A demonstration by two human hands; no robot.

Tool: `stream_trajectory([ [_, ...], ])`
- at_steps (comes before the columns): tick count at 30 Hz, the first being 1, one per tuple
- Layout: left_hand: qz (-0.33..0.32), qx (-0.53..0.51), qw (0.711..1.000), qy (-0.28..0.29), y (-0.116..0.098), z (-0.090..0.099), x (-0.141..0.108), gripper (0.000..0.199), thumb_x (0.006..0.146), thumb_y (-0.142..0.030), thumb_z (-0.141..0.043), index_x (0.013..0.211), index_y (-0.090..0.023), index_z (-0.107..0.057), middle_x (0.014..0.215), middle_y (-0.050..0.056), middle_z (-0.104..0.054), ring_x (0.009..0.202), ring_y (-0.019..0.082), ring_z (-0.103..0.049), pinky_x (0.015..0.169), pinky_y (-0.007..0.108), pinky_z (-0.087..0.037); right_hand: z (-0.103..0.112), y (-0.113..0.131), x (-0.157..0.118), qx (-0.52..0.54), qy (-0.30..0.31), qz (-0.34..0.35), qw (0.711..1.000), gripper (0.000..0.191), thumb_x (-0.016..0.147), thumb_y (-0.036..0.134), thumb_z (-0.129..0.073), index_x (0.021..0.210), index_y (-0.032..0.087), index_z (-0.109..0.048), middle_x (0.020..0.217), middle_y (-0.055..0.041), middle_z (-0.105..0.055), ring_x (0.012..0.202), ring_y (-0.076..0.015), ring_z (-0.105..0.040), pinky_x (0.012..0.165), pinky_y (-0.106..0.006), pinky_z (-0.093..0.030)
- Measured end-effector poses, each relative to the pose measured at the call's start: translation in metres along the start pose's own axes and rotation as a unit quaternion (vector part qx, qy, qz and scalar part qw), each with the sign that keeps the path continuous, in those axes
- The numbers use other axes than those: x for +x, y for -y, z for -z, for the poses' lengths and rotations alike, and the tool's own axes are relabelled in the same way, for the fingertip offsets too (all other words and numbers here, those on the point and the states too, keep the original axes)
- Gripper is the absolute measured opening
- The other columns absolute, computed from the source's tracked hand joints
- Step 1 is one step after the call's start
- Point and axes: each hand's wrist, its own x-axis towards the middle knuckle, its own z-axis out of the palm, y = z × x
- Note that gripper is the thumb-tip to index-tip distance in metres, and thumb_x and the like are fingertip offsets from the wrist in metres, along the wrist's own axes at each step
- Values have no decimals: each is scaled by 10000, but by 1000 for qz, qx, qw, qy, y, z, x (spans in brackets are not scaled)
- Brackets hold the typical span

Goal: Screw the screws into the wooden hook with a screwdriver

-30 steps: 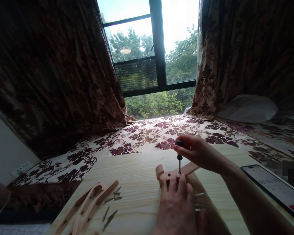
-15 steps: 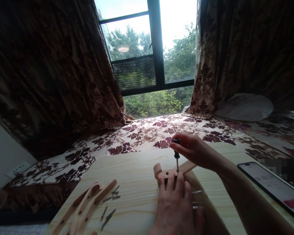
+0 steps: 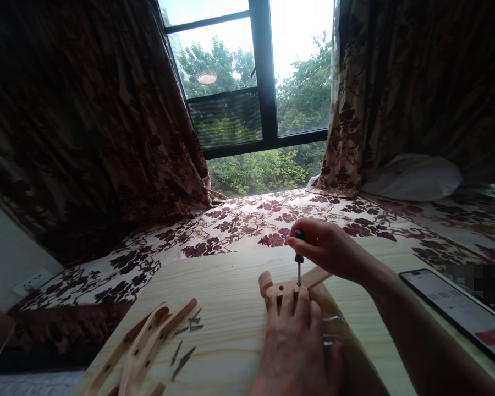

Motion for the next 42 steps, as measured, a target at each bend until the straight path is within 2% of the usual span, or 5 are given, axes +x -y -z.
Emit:
stream_trajectory([
  [10, 9, -7, 1000, 9, -3, 6, -2, 544, 871, -458, -462, 1219, -63, -598, 1385, 215, -459, 1278, 433, -368, 1064, 665, -257, 0, -2, 2, -27, -25, -9, 999, 338, 856, 448, -540, 631, 200, -489, 544, 31, -508, 503, -102, -397, 485, -240, -260],
  [16, 10, -3, 1000, 9, -3, 7, 0, 532, 873, -446, -456, 1217, -66, -599, 1378, 213, -466, 1277, 434, -369, 1062, 669, -254, 3, 0, 0, 0, 16, 0, 1000, 209, 869, 426, -542, 867, 228, -609, 637, 28, -606, 557, -121, -492, 529, -236, -322],
  [24, 11, -3, 1000, 10, -5, 9, 0, 528, 880, -444, -452, 1218, -65, -598, 1377, 214, -468, 1275, 433, -377, 1052, 675, -268, 2, 0, 1, -73, -11, -14, 997, 274, 872, 440, -526, 724, 209, -528, 567, 33, -536, 499, -108, -413, 508, -242, -272],
  [32, 10, -5, 1000, 11, -4, 10, 1, 520, 870, -435, -466, 1211, -68, -604, 1372, 210, -476, 1270, 432, -384, 1053, 677, -268, 6, 1, -2, 3, 29, 15, 999, 188, 879, 375, -524, 853, 208, -605, 650, 9, -640, 570, -127, -514, 539, -239, -335],
  [42, 16, -10, 1000, 24, -6, 12, -1, 532, 881, -429, -449, 1241, -61, -584, 1390, 213, -455, 1290, 433, -357, 1064, 677, -242, 5, 3, -1, -32, 12, 3, 999, 231, 864, 441, -545, 846, 220, -611, 575, 38, -560, 516, -114, -460, 497, -236, -295],
])
